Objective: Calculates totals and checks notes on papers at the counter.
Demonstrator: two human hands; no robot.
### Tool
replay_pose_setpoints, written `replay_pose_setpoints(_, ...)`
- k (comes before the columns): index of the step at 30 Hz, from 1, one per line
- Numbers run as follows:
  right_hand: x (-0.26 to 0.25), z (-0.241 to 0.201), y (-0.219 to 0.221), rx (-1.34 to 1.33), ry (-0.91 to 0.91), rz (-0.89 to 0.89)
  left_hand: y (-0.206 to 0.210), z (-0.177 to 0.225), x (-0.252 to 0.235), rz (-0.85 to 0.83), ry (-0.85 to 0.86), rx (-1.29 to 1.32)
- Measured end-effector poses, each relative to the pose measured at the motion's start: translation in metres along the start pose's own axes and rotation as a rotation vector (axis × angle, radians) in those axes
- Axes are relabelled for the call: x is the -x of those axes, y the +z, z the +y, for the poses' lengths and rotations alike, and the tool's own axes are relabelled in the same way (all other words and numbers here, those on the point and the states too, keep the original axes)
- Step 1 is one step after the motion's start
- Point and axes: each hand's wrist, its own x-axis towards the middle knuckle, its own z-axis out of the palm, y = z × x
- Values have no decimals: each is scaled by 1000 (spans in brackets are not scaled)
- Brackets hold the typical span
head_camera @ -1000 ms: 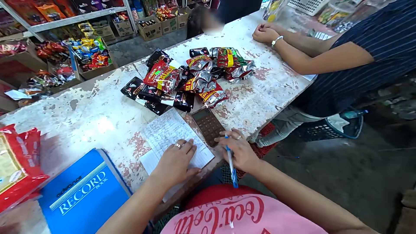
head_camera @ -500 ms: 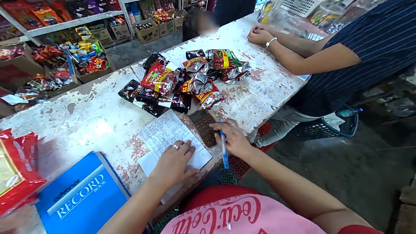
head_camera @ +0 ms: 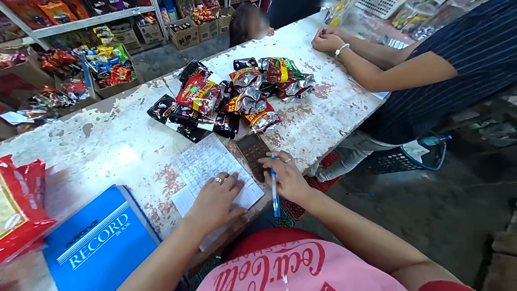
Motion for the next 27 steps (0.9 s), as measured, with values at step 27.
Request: replay_pose_setpoints(27,-27,19,-2,-17,85,-10,0,-1,1,29,24,-1)
